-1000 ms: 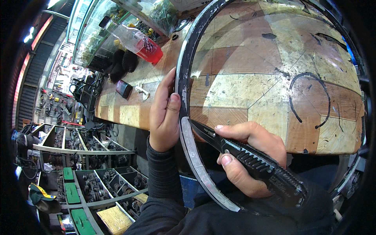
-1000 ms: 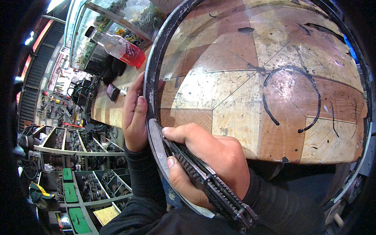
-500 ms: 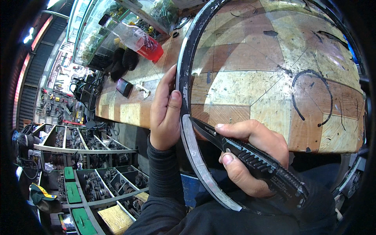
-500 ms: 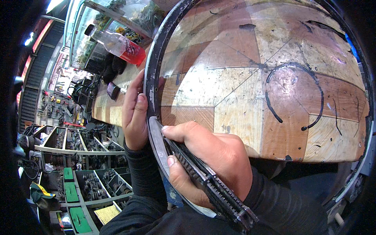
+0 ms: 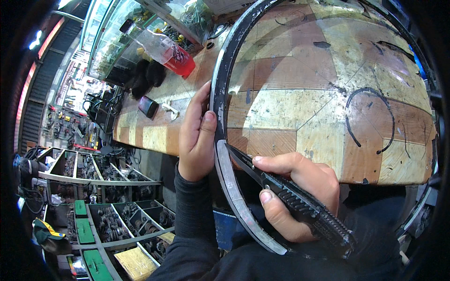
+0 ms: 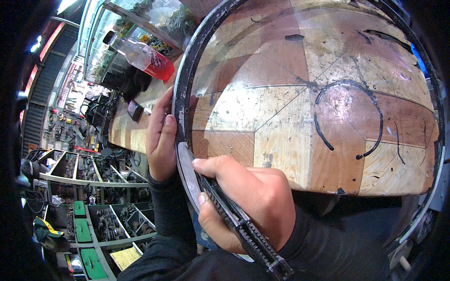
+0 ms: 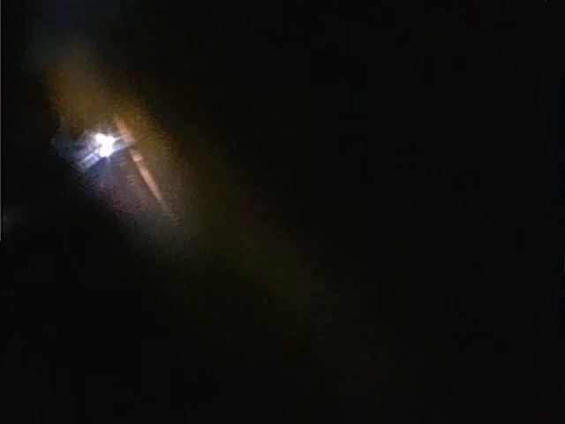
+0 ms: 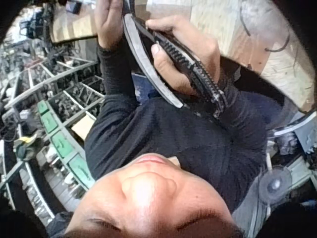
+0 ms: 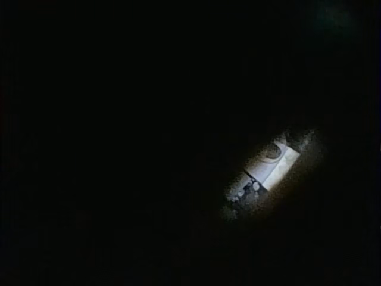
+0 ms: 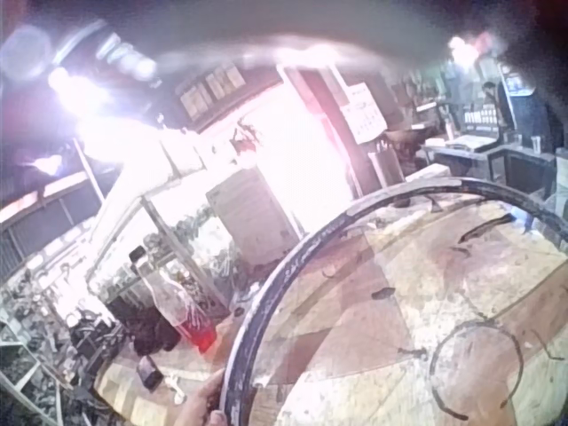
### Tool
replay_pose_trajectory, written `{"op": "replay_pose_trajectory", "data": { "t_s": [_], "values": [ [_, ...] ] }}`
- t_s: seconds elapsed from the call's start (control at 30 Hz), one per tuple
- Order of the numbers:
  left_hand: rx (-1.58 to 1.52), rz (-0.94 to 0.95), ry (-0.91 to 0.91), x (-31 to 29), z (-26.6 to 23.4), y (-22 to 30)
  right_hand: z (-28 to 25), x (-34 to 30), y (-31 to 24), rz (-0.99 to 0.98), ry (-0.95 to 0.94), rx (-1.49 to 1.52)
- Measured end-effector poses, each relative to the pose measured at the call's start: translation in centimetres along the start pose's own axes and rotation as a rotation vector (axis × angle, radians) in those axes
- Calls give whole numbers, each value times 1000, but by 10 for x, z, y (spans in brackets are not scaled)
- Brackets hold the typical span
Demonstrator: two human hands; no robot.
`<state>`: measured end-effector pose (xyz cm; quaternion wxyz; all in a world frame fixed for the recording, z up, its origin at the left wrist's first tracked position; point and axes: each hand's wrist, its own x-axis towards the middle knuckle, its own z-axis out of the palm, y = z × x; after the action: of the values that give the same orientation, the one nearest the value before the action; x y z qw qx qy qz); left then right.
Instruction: The person uses a folding knife to scrape and peel adhesive rim tape off a bicycle wheel rim. They rotate the rim and continue removing the tape along its length, occasionally pausing to inspect the blade or the rim surface.
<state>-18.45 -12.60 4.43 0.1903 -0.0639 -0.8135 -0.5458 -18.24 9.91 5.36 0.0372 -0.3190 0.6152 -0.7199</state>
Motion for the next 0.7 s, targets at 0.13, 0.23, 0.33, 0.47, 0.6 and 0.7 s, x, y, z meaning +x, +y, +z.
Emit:
{"op": "replay_pose_trajectory", "data": {
  "t_s": [0.13,0.23,0.33,0.47,0.6,0.7],
  "values": [
    [-36,2,-6,2,3,0,0,-2,-2,3,5,-14],
    [-22,0,-6,3,3,2,1,-2,-5,20,20,5],
    [-3,1,4,1,1,1,1,-1,-3,23,7,10],
    [8,3,-6,0,-1,0,-1,-2,-3,35,-32,-26],
    [41,3,4,0,0,2,-4,-1,-7,68,-59,3],
    [27,0,8,0,0,1,-3,-2,-7,56,-54,-3]
  ]
}}
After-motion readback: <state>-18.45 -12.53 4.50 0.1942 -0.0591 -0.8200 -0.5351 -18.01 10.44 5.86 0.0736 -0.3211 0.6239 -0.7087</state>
